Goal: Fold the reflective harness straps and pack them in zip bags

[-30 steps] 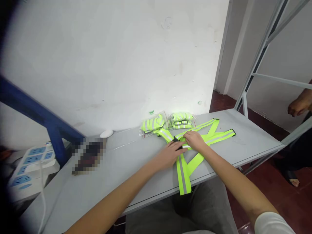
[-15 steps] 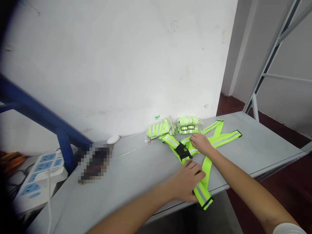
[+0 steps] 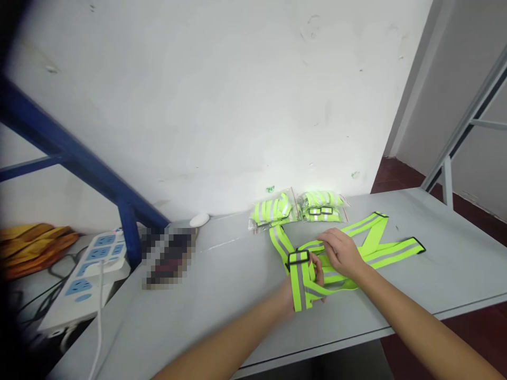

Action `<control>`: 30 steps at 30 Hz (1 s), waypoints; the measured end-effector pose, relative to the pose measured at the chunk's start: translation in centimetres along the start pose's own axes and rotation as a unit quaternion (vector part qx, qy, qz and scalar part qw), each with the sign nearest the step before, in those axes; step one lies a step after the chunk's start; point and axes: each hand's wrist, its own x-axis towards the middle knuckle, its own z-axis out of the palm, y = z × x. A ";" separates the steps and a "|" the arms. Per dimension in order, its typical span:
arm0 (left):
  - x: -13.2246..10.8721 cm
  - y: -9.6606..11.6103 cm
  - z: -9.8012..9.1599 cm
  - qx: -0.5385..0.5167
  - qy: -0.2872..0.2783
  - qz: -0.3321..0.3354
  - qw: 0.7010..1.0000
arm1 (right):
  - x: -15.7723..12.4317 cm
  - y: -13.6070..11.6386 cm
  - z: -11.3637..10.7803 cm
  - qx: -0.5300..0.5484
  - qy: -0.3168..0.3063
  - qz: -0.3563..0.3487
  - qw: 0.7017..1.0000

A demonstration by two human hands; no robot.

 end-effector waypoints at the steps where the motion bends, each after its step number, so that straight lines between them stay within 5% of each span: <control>1: 0.1 0.4 -0.1 -0.018 0.010 -0.008 1.000 | -0.2 -0.8 -0.2 0.042 0.005 0.003 0.999; 5: 0.3 2.0 -0.1 -0.079 0.036 -0.051 0.995 | -0.1 -3.8 -0.8 0.189 -0.051 0.089 0.977; 9: 0.2 2.6 -0.3 -0.085 0.028 -0.086 0.992 | 2.4 -5.3 -0.8 0.260 -0.198 0.252 0.911; 11: 0.1 2.9 -1.0 -0.096 0.010 -0.097 0.991 | 4.2 -5.3 -0.6 0.290 -0.243 0.275 0.884; 15: -0.9 4.6 -3.9 -0.122 -0.032 -0.040 0.991 | 6.3 -4.4 0.0 0.369 -0.236 0.334 0.834; 17: -1.5 5.9 -5.5 -0.058 -0.043 -0.013 0.997 | 6.2 -3.9 0.2 0.409 -0.221 0.383 0.798; 19: -1.8 6.8 -6.7 0.065 0.005 0.024 0.998 | 5.7 -3.6 0.1 0.455 -0.220 0.391 0.769; 21: -1.5 6.9 -7.3 0.199 0.123 0.080 0.969 | 5.2 -3.4 -0.1 0.501 -0.247 0.363 0.746; 24: -0.5 5.4 -7.2 0.419 0.231 0.222 0.850 | 4.7 -3.4 -0.6 0.539 -0.309 0.314 0.718; 27: 0.2 3.4 -6.7 0.568 0.182 0.297 0.745 | 4.7 -3.8 -0.9 0.540 -0.369 0.287 0.700; 30: 0.2 2.5 -6.3 0.578 0.084 0.271 0.765 | 5.0 -4.1 -1.0 0.493 -0.434 0.256 0.710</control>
